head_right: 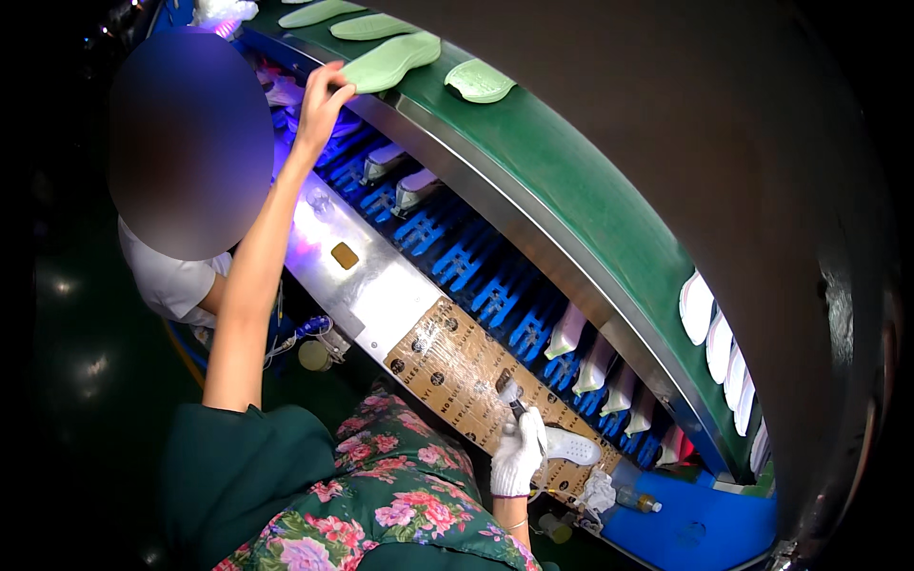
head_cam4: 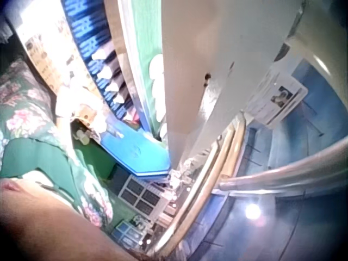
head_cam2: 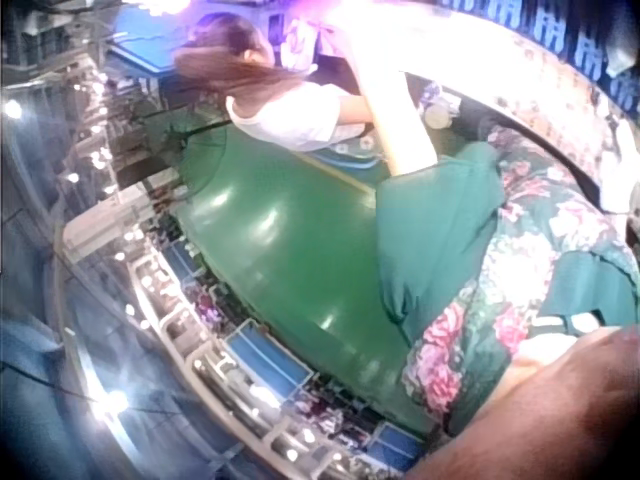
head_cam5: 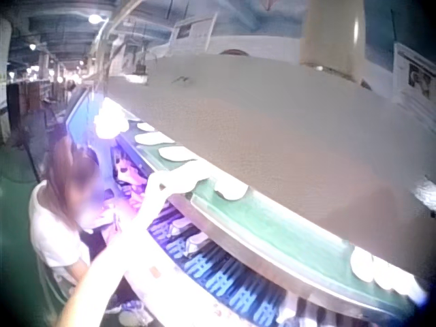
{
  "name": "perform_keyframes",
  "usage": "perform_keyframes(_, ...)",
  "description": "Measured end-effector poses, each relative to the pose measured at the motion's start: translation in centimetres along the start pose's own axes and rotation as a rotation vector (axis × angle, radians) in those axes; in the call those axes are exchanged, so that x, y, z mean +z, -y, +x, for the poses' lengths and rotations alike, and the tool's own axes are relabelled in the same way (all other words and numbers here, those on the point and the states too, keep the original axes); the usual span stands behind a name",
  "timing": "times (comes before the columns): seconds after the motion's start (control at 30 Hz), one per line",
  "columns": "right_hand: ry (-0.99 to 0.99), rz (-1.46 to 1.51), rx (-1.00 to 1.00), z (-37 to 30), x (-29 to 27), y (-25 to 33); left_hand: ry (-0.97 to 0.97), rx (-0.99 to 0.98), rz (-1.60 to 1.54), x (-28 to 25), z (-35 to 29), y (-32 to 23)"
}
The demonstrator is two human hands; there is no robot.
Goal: The person applies adhesive to various shoe soles and components using a brush, picking items from a conveyor belt and placing them back after coating.
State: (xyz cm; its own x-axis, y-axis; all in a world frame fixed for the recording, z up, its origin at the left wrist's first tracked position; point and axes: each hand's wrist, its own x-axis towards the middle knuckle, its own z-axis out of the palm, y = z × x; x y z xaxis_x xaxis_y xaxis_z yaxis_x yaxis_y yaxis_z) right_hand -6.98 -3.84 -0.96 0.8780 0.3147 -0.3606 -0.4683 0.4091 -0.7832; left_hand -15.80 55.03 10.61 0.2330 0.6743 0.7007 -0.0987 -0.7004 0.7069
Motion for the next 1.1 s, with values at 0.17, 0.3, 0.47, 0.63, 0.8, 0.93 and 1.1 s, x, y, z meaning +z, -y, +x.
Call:
perform_keyframes(0.17, 0.000, 0.067, 0.023, 0.4, -1.6, 1.1, -0.363, 0.059, -0.228, -1.6, -9.9, -8.7)
perform_keyframes(0.3, 0.075, 0.102, -0.016, 0.5, -1.2, 3.2, -0.493, 0.046, -0.247, -4.3, -16.5, -14.3)
perform_keyframes(0.47, 0.197, 0.164, -0.074, 0.4, -0.3, 7.3, -0.517, -0.304, -0.436, -3.9, -20.7, -15.9)
perform_keyframes(0.63, 0.246, 0.123, -0.131, -1.4, 1.0, 9.2, 0.157, -0.703, -0.644, 3.5, -25.1, -17.6)
perform_keyframes(0.8, 0.387, 0.013, -0.216, -2.3, 2.3, 8.3, 0.598, -1.186, -0.789, 12.5, -31.8, -18.3)
perform_keyframes(0.93, 0.426, -0.105, -0.270, -2.8, 3.3, 9.3, 0.668, -1.471, -1.211, 13.6, -36.9, -20.2)
perform_keyframes(1.1, 0.406, -0.385, -0.354, -2.6, 3.0, 10.1, 0.887, -1.598, -1.671, 10.5, -39.7, -25.0)
